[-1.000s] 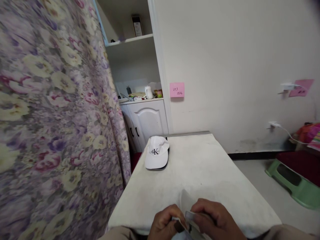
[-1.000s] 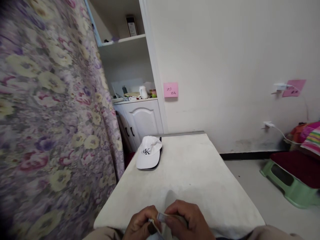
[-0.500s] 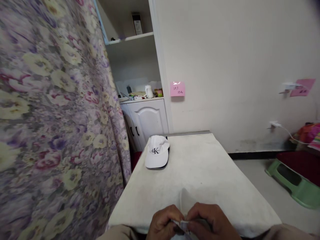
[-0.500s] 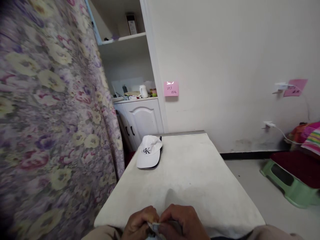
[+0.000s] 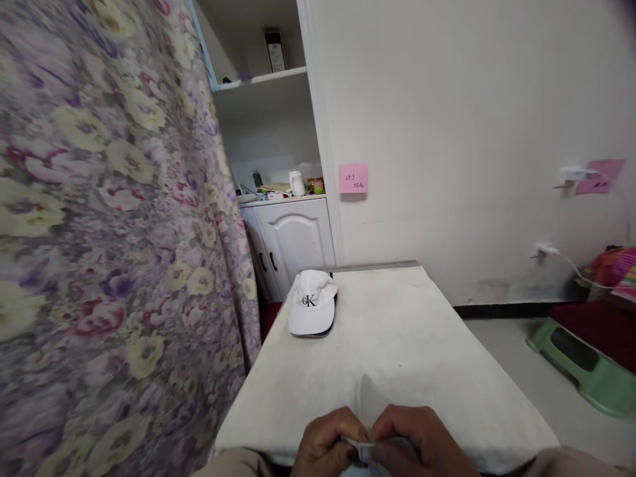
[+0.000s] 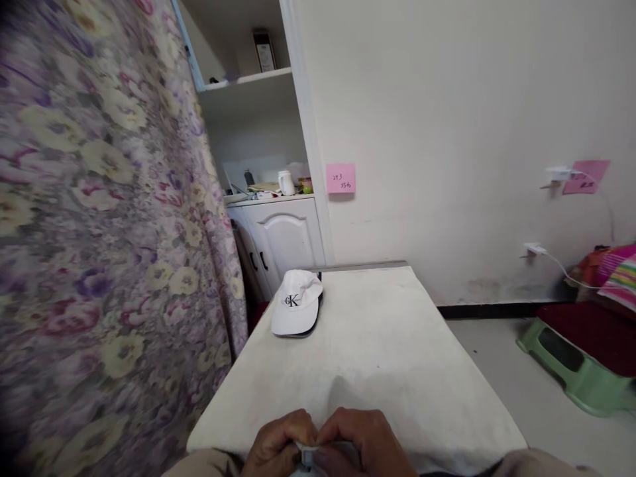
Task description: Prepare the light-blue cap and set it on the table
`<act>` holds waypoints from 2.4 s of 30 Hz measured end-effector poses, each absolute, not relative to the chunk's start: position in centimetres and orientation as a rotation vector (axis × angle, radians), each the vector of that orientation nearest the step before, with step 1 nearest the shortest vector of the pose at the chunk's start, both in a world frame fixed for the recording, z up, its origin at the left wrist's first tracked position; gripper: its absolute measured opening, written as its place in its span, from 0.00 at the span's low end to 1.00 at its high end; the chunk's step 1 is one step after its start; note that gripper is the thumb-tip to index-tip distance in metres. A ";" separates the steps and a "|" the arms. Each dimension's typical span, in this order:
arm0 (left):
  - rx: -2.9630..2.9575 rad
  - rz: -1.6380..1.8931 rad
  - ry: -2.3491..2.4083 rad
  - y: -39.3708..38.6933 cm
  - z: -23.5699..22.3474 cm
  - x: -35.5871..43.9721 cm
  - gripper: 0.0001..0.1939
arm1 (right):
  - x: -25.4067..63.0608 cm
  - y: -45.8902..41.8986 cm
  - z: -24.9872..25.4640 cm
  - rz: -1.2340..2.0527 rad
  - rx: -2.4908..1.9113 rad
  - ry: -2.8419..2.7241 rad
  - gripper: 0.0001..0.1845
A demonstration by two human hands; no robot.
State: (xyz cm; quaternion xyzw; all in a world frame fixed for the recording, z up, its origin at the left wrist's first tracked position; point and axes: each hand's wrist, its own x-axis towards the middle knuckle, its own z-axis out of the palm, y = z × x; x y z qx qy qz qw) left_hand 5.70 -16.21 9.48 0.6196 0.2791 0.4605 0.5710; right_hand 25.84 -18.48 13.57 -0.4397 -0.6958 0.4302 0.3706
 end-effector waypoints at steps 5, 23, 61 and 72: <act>1.450 1.069 0.720 -16.5 10.1 5.8 0.14 | 25.8 -18.2 13.9 1.024 -1.127 -1.838 0.06; 1.401 0.976 0.831 -16.5 10.3 5.9 0.16 | 26.1 -18.1 14.0 0.965 -1.181 -1.921 0.05; 1.460 0.883 0.854 -16.6 10.8 8.0 0.23 | 27.6 -17.1 12.2 1.576 -0.891 -1.578 0.14; 1.464 0.846 0.784 -16.1 10.6 8.2 0.21 | 28.3 -16.8 12.0 1.531 -0.938 -1.669 0.07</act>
